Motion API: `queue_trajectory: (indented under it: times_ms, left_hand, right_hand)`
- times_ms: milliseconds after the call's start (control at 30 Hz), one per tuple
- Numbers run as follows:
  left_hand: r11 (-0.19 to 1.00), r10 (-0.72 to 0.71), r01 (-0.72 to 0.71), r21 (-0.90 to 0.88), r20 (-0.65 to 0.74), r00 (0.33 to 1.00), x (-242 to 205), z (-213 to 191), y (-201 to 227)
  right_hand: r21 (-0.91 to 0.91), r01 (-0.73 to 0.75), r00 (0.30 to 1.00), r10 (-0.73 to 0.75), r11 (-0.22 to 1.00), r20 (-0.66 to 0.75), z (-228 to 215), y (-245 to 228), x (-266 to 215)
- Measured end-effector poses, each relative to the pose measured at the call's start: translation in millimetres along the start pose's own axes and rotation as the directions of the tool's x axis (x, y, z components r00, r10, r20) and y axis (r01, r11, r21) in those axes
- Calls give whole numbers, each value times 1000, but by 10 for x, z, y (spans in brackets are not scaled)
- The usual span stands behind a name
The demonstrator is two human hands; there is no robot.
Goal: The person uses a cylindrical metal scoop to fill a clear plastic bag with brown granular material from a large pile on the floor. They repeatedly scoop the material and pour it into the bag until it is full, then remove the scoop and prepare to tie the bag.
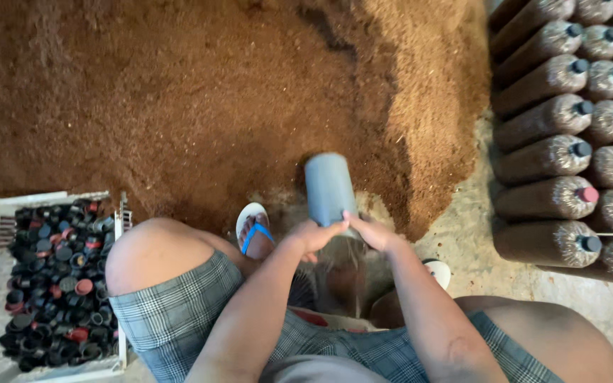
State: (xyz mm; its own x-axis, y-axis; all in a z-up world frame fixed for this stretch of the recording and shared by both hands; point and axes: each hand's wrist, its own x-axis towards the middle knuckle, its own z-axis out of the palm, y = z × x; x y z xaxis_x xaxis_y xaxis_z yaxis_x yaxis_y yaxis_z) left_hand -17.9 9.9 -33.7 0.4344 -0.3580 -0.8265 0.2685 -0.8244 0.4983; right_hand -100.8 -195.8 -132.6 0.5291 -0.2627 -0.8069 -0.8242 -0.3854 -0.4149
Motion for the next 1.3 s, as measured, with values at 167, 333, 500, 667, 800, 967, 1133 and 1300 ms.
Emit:
queue_trajectory:
  times_ms: [167, 333, 500, 667, 800, 967, 1133, 1300]
  left_hand:
    - [964, -221, 259, -63, 357, 908, 440, 99, -549]
    - [923, -325, 385, -18, 499, 803, 555, 82, -817]
    - [978, -206, 202, 41, 132, 970, 30, -332, -338]
    - [965, -193, 188, -182, -12, 981, 682, -93, -730]
    - [959, -153, 126, -253, -90, 984, 797, -102, -706]
    - [952, -151, 128, -279, -63, 987, 951, -126, -731]
    - [939, -149, 116, -324, -79, 986, 780, -211, -592]
    - [953, -141, 116, -281, -70, 988, 685, -225, -432]
  right_hand:
    - [-136, -39, 983, 62, 990, 170, 73, -563, -794]
    - [-290, 32, 959, 52, 957, 277, 147, -683, -731]
    - [-196, 48, 980, -8, 979, 198, 356, -514, -184]
    - [-63, 36, 990, -27, 997, 141, 432, -612, 25]
    - [38, 10, 998, -12, 999, 66, 439, -634, 159]
    - [163, 22, 995, -38, 986, 93, 399, -873, 53]
    - [156, 9, 990, -30, 988, 138, 365, -992, -54]
    - [289, 13, 998, -31, 957, 56, 555, -836, 251]
